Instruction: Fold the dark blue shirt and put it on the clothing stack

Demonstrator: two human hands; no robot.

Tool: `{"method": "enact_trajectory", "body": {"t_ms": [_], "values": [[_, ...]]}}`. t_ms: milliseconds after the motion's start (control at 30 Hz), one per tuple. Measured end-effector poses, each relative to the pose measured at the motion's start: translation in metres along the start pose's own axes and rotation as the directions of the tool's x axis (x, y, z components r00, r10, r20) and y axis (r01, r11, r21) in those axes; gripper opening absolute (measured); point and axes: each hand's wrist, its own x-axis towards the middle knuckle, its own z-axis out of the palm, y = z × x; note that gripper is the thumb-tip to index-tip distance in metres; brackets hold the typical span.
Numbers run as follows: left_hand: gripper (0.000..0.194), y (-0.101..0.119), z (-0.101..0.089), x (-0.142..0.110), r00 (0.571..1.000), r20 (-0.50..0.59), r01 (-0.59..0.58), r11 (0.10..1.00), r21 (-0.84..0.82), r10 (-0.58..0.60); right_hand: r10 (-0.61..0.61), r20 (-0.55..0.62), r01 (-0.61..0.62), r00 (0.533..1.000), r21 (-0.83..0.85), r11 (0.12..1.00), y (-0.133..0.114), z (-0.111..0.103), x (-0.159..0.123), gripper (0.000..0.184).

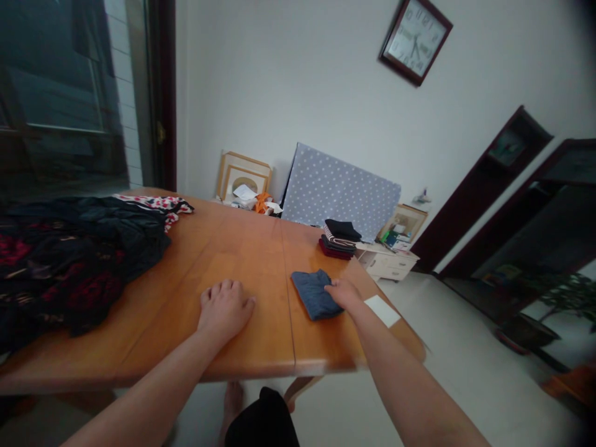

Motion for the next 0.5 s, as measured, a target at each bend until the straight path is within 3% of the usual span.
{"method": "enact_trajectory", "body": {"t_ms": [100, 200, 333, 400, 500], "values": [[0.046, -0.001, 0.000, 0.000, 1.000, -0.006, 0.003, 1.000, -0.011, -0.003, -0.001, -0.047, -0.004, 0.999, -0.092, 0.996, -0.023, -0.004, -0.007, 0.019], [0.045, -0.001, -0.001, 0.000, 1.000, -0.002, 0.011, 1.000, -0.029, -0.011, -0.106, -0.100, 0.092, 0.989, -0.140, 0.986, -0.057, -0.005, -0.023, 0.025], [0.043, -0.001, -0.003, -0.001, 1.000, 0.003, 0.022, 0.998, -0.055, -0.022, -0.329, -0.087, 0.339, 0.940, 0.152, 0.928, -0.096, -0.001, -0.049, 0.036], [0.041, -0.001, -0.004, -0.001, 1.000, 0.000, 0.016, 0.997, -0.070, -0.017, -0.354, -0.129, 0.376, 0.926, 0.268, 0.887, -0.101, -0.002, -0.057, 0.041], [0.039, -0.002, -0.005, -0.002, 1.000, -0.010, -0.001, 0.996, -0.089, 0.000, -0.277, -0.174, 0.313, 0.945, 0.239, 0.919, -0.090, -0.004, -0.058, 0.038]]}}
